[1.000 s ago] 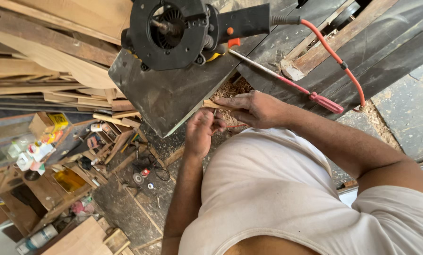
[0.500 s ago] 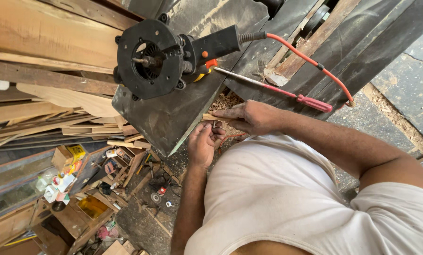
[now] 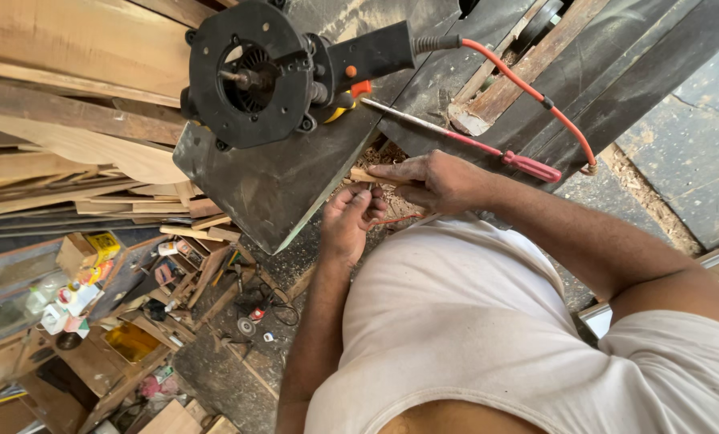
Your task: The person sets up a wood router on a table, attaches a wooden guide to it, and then uses the router to cut along a circular line drawn on a piece of wood.
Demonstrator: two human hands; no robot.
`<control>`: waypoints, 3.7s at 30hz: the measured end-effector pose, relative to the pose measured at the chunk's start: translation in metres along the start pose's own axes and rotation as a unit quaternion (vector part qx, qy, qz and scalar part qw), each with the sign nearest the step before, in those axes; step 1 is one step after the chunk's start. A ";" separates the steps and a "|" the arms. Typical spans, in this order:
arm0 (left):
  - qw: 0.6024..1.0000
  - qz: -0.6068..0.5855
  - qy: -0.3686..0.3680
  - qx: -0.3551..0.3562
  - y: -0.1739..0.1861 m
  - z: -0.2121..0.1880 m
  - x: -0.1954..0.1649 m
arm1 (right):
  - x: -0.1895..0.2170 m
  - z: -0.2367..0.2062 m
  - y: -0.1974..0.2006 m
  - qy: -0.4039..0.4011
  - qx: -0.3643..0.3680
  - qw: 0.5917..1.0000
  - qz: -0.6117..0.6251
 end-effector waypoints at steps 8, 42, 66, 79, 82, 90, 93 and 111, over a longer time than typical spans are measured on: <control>0.999 -0.047 -0.015 0.021 -0.004 0.003 -0.001 | 0.003 0.003 -0.001 -0.034 0.007 0.999 -0.036; 0.904 -0.406 -0.134 -0.021 -0.115 0.104 -0.047 | 0.133 0.113 0.138 0.182 -0.052 0.906 -0.380; 0.981 0.066 -0.182 -0.008 -0.090 0.044 -0.083 | 0.008 0.021 0.084 -0.213 0.024 0.963 0.162; 0.984 -0.039 -0.128 0.115 -0.113 0.050 -0.063 | -0.008 -0.018 0.070 -0.234 0.094 0.889 0.382; 0.987 -0.014 -0.125 0.103 -0.115 0.052 -0.063 | -0.008 -0.021 0.067 -0.256 0.093 0.908 0.319; 0.991 -0.003 -0.110 0.070 -0.109 0.055 -0.053 | -0.021 -0.017 0.058 -0.241 0.097 0.941 0.218; 0.990 -0.007 -0.133 0.053 -0.102 0.057 -0.056 | -0.027 -0.016 0.060 -0.215 0.082 0.953 0.199; 0.976 -0.149 -0.156 -0.037 -0.098 0.096 -0.072 | 0.028 -0.037 0.149 -0.032 -0.165 0.868 -0.467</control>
Point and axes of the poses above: each hand's wrist, its own z-axis towards the middle knuckle, its own y-axis out of the back of the hand, x = y × z, the point moved 10 cm from there along z, towards the middle knuckle, and after that the axes turned 4 degrees about -y, right-handed, at the moved point
